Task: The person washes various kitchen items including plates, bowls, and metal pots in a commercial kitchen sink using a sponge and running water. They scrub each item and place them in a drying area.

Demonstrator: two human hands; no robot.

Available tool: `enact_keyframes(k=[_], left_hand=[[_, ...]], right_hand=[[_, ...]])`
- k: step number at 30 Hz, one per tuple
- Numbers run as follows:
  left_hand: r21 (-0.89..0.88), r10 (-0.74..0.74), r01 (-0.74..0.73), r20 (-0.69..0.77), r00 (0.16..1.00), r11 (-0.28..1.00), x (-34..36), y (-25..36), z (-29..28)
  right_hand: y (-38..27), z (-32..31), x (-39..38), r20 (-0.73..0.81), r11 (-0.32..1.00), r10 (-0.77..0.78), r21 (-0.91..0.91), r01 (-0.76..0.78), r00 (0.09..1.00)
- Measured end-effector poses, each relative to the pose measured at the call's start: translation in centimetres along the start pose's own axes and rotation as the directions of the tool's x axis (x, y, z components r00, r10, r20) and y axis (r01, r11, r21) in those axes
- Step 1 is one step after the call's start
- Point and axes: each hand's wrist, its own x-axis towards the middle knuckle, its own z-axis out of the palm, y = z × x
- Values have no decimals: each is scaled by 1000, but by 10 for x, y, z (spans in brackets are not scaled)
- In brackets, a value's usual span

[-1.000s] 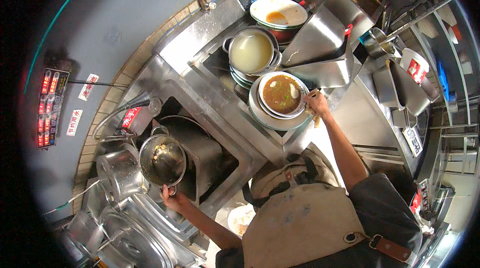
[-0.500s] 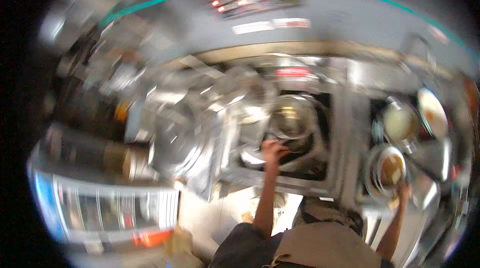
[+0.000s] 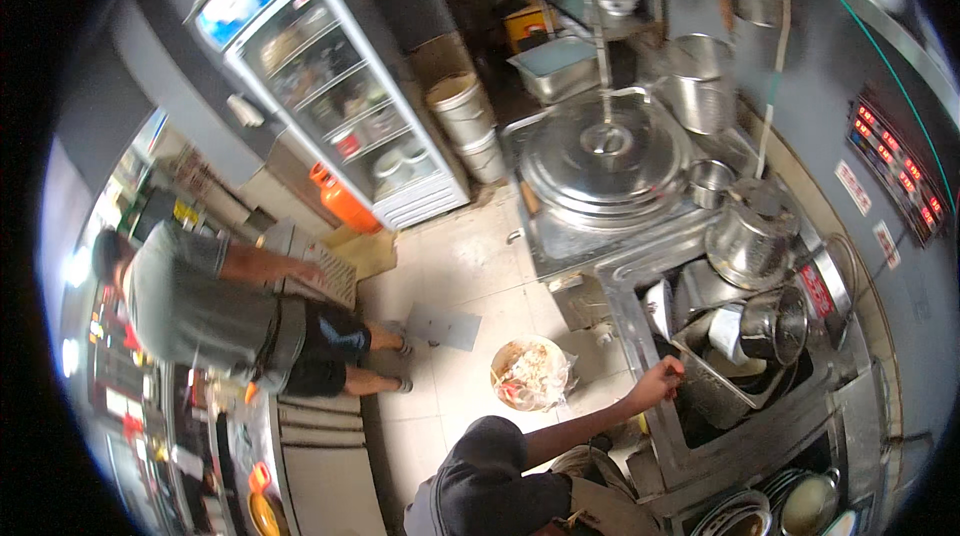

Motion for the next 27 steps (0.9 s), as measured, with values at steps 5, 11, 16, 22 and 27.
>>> enact_keyframes(k=[5,11,16,22,27], left_hand=[[95,106,-102,-42,993,990,-63,11,2],[56,171,-163,-193,966,985,-150,-31,17],[27,66,-63,-134,989,998,-230,-81,36],[-21,68,-71,-131,989,997,-269,-98,41],[-41,61,-67,-136,989,997,-274,-81,49]], right_hand=[[-19,16,7,124,991,-133,-15,136,983],[-13,13,13,214,976,-207,-26,217,955],[6,9,7,242,974,-203,-49,221,949],[26,-7,2,225,976,-179,-84,202,958],[44,-26,0,193,982,-132,-109,155,972]])
